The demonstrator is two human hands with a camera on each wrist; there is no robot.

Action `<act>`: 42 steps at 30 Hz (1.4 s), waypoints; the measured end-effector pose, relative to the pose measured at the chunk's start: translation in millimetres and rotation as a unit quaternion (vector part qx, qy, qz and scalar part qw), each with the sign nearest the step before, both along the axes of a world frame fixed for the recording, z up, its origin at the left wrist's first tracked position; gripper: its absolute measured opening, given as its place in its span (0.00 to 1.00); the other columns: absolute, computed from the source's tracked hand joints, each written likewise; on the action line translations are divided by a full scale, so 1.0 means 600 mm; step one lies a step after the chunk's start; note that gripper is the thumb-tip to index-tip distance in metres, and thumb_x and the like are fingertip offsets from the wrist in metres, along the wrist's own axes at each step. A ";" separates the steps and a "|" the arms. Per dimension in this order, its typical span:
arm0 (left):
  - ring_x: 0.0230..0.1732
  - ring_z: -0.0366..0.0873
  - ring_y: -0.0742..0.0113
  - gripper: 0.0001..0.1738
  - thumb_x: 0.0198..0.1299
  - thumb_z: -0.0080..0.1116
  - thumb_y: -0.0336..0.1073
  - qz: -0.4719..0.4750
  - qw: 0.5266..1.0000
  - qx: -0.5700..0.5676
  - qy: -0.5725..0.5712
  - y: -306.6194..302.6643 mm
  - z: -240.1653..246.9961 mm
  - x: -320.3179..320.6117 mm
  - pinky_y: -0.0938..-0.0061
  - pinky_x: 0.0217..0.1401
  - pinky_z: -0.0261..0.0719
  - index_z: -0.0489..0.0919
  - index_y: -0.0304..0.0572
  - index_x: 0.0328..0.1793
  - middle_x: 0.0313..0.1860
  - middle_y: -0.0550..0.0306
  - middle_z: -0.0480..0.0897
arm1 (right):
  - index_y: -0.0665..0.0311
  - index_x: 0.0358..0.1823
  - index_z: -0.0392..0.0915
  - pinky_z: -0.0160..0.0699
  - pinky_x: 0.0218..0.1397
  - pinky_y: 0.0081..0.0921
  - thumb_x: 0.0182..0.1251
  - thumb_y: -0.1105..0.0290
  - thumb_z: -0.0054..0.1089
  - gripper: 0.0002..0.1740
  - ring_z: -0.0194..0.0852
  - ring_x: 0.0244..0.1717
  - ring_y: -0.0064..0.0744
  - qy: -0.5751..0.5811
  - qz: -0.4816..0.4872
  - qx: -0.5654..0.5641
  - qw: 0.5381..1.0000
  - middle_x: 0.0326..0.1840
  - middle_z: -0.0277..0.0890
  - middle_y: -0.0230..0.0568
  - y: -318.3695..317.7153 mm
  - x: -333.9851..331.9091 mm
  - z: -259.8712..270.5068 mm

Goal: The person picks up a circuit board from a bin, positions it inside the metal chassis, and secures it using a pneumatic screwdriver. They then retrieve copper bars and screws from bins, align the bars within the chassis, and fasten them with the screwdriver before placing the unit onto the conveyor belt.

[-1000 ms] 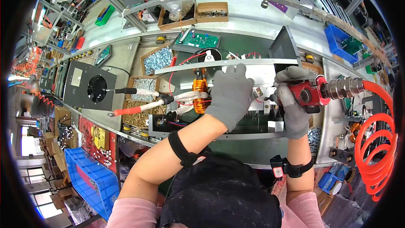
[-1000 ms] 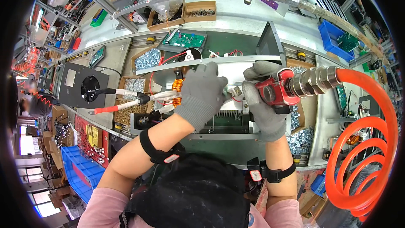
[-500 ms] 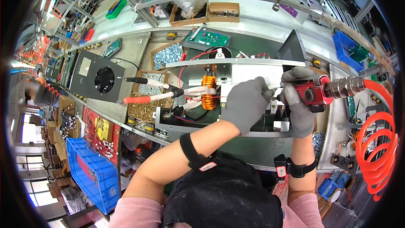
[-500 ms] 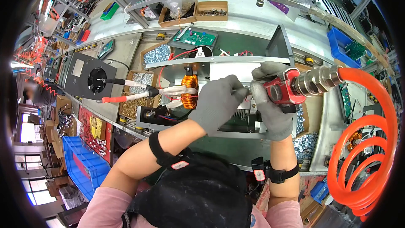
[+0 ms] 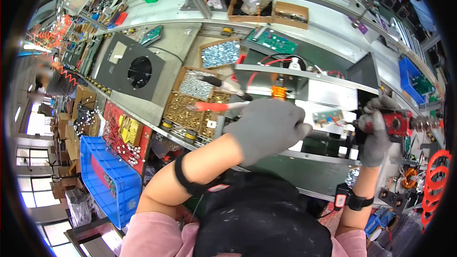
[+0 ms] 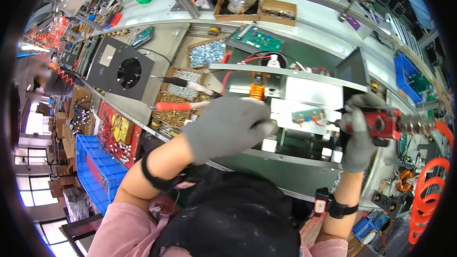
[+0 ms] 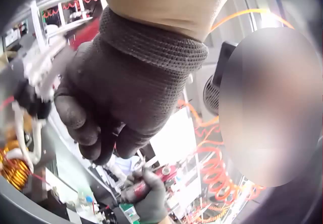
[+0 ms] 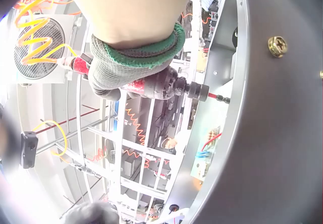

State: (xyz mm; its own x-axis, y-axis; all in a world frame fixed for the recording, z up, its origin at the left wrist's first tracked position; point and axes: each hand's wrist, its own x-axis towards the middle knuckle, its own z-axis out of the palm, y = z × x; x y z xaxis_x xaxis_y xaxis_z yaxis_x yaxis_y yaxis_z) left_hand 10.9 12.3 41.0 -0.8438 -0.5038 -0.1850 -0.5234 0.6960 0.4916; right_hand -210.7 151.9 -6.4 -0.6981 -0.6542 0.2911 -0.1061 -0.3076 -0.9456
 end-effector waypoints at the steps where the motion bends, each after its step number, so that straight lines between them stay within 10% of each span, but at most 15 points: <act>1: 0.32 0.80 0.49 0.16 0.63 0.49 0.46 -0.034 0.997 0.024 0.066 -0.013 0.014 0.048 0.58 0.34 0.75 0.79 0.43 0.34 0.27 0.49 0.80 | 0.68 0.58 0.67 0.76 0.43 0.24 0.60 0.75 0.57 0.23 0.74 0.42 0.29 -0.013 0.012 0.013 1.000 0.47 0.75 0.45 0.003 -0.004 -0.003; 6: 0.37 0.79 0.48 0.15 0.61 0.51 0.46 0.063 0.986 0.121 -0.097 -0.097 0.031 0.294 0.59 0.40 0.75 0.81 0.45 0.39 0.30 0.47 0.80 | 0.70 0.58 0.66 0.71 0.54 0.28 0.62 0.72 0.55 0.23 0.71 0.49 0.31 -0.002 -0.043 0.003 0.999 0.50 0.73 0.43 0.004 0.001 -0.019; 11: 0.41 0.80 0.48 0.13 0.60 0.52 0.44 0.314 0.944 0.067 -0.078 -0.155 -0.280 0.403 0.56 0.46 0.76 0.82 0.48 0.41 0.36 0.47 0.82 | 0.67 0.62 0.65 0.70 0.57 0.27 0.68 0.72 0.48 0.21 0.71 0.54 0.30 0.007 -0.101 0.028 0.994 0.57 0.71 0.43 0.012 0.002 -0.039; 21: 0.47 0.77 0.56 0.12 0.62 0.49 0.42 0.051 0.983 -0.112 -0.139 -0.132 -0.534 0.310 0.67 0.48 0.74 0.78 0.49 0.47 0.44 0.53 0.76 | 0.67 0.60 0.68 0.74 0.53 0.26 0.65 0.76 0.54 0.21 0.75 0.49 0.29 0.082 -0.158 0.087 0.980 0.54 0.74 0.42 -0.016 0.037 -0.032; 25: 0.45 0.79 0.54 0.10 0.64 0.47 0.40 0.143 0.976 -0.013 -0.161 -0.142 -0.557 0.295 0.60 0.43 0.77 0.77 0.47 0.44 0.46 0.53 0.77 | 0.72 0.57 0.68 0.76 0.52 0.28 0.64 0.76 0.54 0.20 0.76 0.48 0.32 0.186 -0.191 0.103 0.958 0.50 0.76 0.46 -0.033 0.060 -0.021; 31: 0.33 0.79 0.56 0.16 0.53 0.60 0.32 0.218 0.968 0.068 0.101 -0.168 -0.496 0.363 0.67 0.38 0.78 0.79 0.46 0.50 0.37 0.52 0.82 | 0.75 0.56 0.68 0.75 0.53 0.30 0.63 0.75 0.55 0.20 0.75 0.48 0.36 0.165 -0.136 0.054 0.975 0.49 0.75 0.48 -0.011 0.059 0.024; 33: 0.30 0.76 0.63 0.13 0.58 0.58 0.33 0.378 0.721 0.532 0.233 -0.174 -0.447 0.388 0.73 0.34 0.76 0.78 0.42 0.50 0.36 0.55 0.80 | 0.74 0.56 0.67 0.73 0.56 0.35 0.62 0.70 0.54 0.22 0.73 0.49 0.38 0.159 -0.146 0.033 0.976 0.50 0.72 0.50 0.000 0.069 0.052; 37: 0.31 0.72 0.70 0.15 0.62 0.54 0.32 0.361 0.499 0.666 0.421 -0.162 -0.421 0.419 0.77 0.29 0.71 0.75 0.38 0.54 0.35 0.56 0.77 | 0.73 0.54 0.66 0.60 0.64 0.42 0.63 0.65 0.51 0.23 0.64 0.55 0.41 0.210 -0.141 -0.020 0.967 0.50 0.68 0.50 -0.001 0.102 0.105; 38: 0.31 0.72 0.70 0.15 0.62 0.54 0.32 0.360 0.501 0.664 0.423 -0.159 -0.419 0.419 0.77 0.29 0.71 0.75 0.38 0.54 0.35 0.56 0.77 | 0.71 0.52 0.65 0.58 0.64 0.41 0.61 0.62 0.52 0.23 0.62 0.54 0.41 0.200 -0.114 -0.025 0.973 0.48 0.66 0.48 0.004 0.104 0.114; 42: 0.35 0.79 0.64 0.15 0.61 0.47 0.32 0.393 0.778 0.455 0.183 -0.148 -0.425 0.409 0.73 0.37 0.76 0.81 0.41 0.49 0.33 0.56 0.79 | 0.68 0.49 0.62 0.55 0.61 0.39 0.58 0.56 0.53 0.25 0.58 0.51 0.40 0.176 -0.083 -0.059 0.979 0.44 0.60 0.45 0.003 0.137 0.129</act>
